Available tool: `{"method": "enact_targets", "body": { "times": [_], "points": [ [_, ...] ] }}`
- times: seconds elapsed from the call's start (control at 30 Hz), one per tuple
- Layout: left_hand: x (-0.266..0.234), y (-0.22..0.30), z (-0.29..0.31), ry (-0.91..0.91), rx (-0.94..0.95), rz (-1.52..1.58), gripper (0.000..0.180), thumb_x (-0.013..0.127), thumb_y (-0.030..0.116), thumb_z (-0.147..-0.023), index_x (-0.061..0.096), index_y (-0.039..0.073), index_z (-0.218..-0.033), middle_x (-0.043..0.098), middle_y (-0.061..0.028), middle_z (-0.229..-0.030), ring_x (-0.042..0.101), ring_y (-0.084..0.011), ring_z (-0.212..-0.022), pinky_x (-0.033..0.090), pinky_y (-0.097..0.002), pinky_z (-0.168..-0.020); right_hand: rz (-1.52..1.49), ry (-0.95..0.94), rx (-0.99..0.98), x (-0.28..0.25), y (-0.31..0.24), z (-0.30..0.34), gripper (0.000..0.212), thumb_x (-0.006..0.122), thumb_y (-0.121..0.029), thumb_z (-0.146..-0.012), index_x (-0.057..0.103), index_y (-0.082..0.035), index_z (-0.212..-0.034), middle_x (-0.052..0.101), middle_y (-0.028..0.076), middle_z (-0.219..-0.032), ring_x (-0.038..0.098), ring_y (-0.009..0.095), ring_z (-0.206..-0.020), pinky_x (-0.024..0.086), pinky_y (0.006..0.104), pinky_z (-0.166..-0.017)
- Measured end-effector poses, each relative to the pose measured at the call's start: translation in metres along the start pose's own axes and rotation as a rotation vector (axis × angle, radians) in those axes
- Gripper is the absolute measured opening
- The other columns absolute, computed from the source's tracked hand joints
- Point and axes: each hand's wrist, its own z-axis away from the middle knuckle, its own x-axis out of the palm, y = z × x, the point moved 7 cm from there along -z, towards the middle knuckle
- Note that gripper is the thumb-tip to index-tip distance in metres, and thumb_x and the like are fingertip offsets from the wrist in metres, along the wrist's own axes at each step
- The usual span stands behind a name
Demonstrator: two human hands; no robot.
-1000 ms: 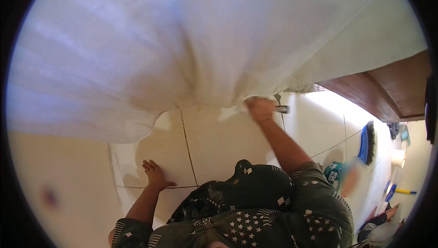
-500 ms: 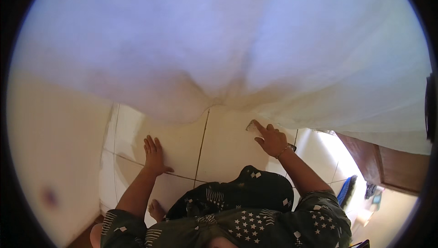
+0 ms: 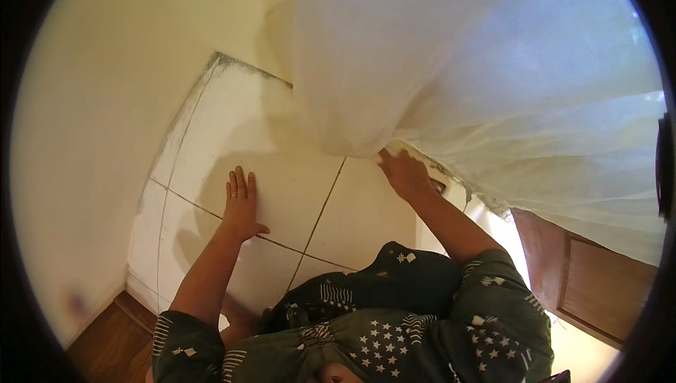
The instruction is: The person cleans the floor by first scraping the grout lines between tiles with a small scraper, then using a piece of cloth to wipe the surface, and finally sweeping the area with a broom.
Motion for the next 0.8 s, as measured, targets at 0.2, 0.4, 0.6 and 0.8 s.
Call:
{"method": "enact_targets", "body": {
  "times": [0.2, 0.4, 0.6, 0.8],
  "points": [
    [-0.011, 0.009, -0.005, -0.026, -0.011, -0.027, 0.13, 0.085, 0.037, -0.045, 0.003, -0.006, -0.137, -0.007, -0.032, -0.14, -0.005, -0.0469, -0.13, 0.004, -0.0513, -0.107, 0.058, 0.187, -0.139, 0.043, 0.048, 0.022, 0.044, 0.038, -0.037, -0.09, 0.039, -0.02, -0.13, 0.058, 0.019, -0.091, 0.059, 0.034, -0.077, 0.047, 0.0426, -0.066],
    [-0.013, 0.01, -0.007, 0.019, 0.049, 0.016, 0.131, 0.086, 0.036, -0.042, 0.005, -0.003, -0.137, -0.007, -0.0327, -0.14, -0.004, -0.0482, -0.13, 0.007, -0.052, -0.106, 0.006, -0.061, -0.095, 0.047, 0.006, -0.049, 0.041, 0.04, -0.037, -0.089, 0.043, -0.017, -0.125, 0.06, 0.018, -0.091, 0.059, 0.035, -0.085, 0.046, 0.0449, -0.071],
    [-0.005, -0.006, 0.003, 0.037, -0.001, 0.025, 0.131, 0.086, 0.036, -0.041, 0.007, -0.002, -0.138, -0.005, -0.0311, -0.141, -0.002, -0.0468, -0.131, 0.008, -0.0502, -0.107, 0.03, -0.161, -0.032, -0.002, 0.037, 0.035, 0.041, 0.037, -0.04, -0.09, 0.047, -0.014, -0.12, 0.054, 0.022, -0.101, 0.057, 0.036, -0.088, 0.045, 0.0472, -0.075],
    [-0.013, 0.004, -0.01, 0.017, 0.035, 0.047, 0.13, 0.086, 0.035, -0.041, 0.008, 0.001, -0.138, -0.005, -0.0291, -0.141, -0.001, -0.0454, -0.131, 0.008, -0.0496, -0.107, -0.013, 0.281, -0.185, 0.007, -0.02, -0.048, 0.039, 0.038, -0.039, -0.09, 0.047, -0.017, -0.121, 0.054, 0.02, -0.104, 0.055, 0.034, -0.094, 0.045, 0.0475, -0.076]
  ]
}}
